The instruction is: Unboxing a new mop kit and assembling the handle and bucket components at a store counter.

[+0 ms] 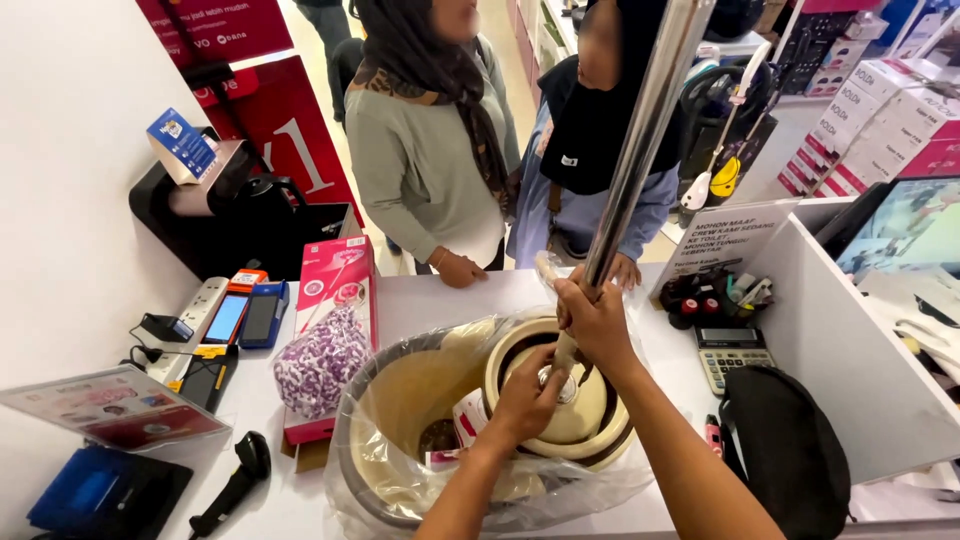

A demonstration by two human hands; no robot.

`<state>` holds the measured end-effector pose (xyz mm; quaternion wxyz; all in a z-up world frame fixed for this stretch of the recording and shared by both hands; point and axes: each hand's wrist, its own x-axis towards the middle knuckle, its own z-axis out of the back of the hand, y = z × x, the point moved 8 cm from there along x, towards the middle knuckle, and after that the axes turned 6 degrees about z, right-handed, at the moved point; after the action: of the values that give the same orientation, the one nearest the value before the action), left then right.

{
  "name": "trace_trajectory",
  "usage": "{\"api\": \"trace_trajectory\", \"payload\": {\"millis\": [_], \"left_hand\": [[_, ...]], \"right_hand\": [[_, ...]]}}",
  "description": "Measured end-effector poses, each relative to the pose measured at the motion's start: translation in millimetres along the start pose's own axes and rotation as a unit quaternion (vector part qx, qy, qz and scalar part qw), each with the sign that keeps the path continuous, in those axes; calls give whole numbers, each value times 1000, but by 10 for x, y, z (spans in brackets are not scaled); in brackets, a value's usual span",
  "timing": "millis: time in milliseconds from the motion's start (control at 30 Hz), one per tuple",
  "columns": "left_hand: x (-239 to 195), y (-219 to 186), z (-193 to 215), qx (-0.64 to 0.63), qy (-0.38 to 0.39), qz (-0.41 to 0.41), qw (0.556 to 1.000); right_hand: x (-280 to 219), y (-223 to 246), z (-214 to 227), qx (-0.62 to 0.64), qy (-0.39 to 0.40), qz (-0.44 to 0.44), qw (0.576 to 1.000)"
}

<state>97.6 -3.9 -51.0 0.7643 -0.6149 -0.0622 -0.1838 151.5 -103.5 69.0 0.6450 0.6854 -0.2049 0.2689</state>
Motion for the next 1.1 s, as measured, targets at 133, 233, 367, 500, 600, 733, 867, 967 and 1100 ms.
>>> {"api": "trace_trajectory", "payload": {"millis": [133,233,367,500,600,733,867,967,1100], "left_hand": [[23,-124,68,21,-17,37,999],[-4,-146,54,50,15,131,990],[-25,-52,33,83,25,167,982],[-41,-36,29,102,36,191,976],[-46,-18,19,104,37,204,973],[-25,332,-51,118,25,165,979],[7,376,-47,126,-1,122,985],[-62,80,-14,133,14,121,984],[-45,124,-18,115,18,122,986]], "right_hand": [[-30,-3,7,-23,-6,-60,998],[-72,-44,0,-30,-13,-123,992],[-94,-33,-36,-47,-5,-106,993],[-136,-84,-100,-34,3,-129,991],[-141,-111,-118,-34,0,-131,991],[-78,-52,-139,-51,-5,-72,996],[36,187,-146,-60,-23,-27,998],[285,710,-122,-55,-25,16,998],[626,1371,-121,-72,5,52,996]]}}
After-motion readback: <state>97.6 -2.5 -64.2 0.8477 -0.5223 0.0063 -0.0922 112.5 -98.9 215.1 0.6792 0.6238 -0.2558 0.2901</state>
